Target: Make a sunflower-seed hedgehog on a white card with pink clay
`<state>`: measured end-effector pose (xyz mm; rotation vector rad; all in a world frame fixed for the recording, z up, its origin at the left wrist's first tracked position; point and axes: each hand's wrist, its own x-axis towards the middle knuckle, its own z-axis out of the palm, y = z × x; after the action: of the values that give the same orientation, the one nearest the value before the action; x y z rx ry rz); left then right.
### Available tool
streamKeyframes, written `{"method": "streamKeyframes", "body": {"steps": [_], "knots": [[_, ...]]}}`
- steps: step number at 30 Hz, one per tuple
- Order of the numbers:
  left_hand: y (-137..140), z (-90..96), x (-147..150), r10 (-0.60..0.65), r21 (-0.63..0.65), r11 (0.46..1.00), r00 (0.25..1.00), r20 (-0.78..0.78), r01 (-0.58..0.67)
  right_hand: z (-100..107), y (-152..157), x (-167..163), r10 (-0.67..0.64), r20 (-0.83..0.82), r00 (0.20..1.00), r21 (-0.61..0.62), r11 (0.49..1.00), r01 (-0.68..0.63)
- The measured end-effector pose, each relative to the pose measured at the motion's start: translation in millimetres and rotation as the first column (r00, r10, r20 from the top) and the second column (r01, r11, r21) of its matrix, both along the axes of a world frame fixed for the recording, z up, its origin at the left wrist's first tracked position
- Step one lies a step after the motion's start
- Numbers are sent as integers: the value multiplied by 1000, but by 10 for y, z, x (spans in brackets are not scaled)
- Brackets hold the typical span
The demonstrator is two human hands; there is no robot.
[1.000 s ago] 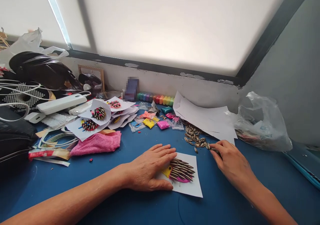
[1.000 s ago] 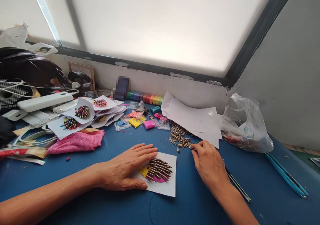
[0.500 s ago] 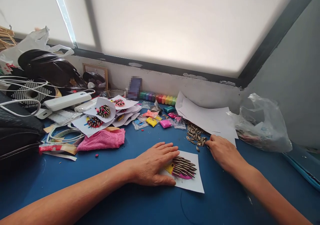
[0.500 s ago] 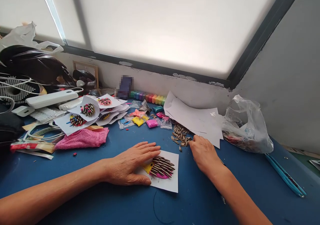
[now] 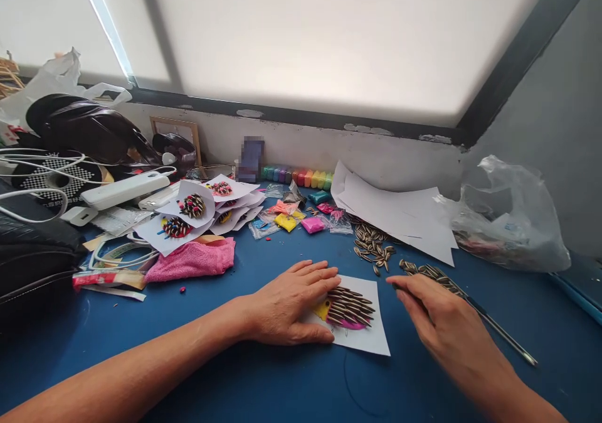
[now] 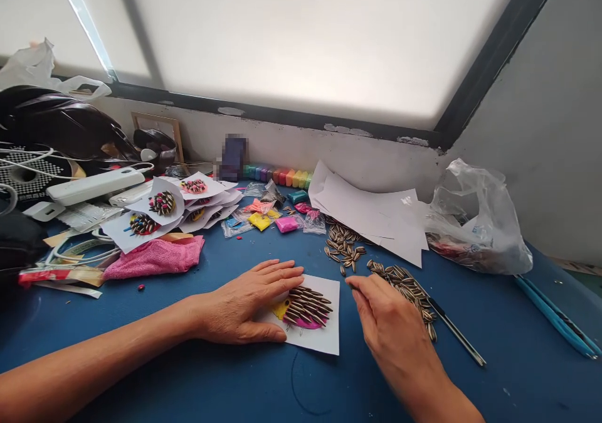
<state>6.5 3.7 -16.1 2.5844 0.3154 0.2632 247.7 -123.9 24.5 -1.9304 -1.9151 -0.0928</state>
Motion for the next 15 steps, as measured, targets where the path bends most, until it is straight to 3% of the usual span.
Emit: {"method": "streamKeyframes", "body": {"steps": [4, 9, 15], "knots": [[0, 24, 9, -5, -5, 1000, 1000, -28, 5, 5, -63, -69, 83, -154, 985, -106, 989, -99], [5, 18, 12, -4, 8, 1000, 999, -36, 5, 9, -130, -58, 150, -198, 969, -201, 961, -190], [10, 8, 12, 1, 14, 1000, 999, -44, -1, -87, -226, -189, 184, -153, 971, -153, 966, -207]]}}
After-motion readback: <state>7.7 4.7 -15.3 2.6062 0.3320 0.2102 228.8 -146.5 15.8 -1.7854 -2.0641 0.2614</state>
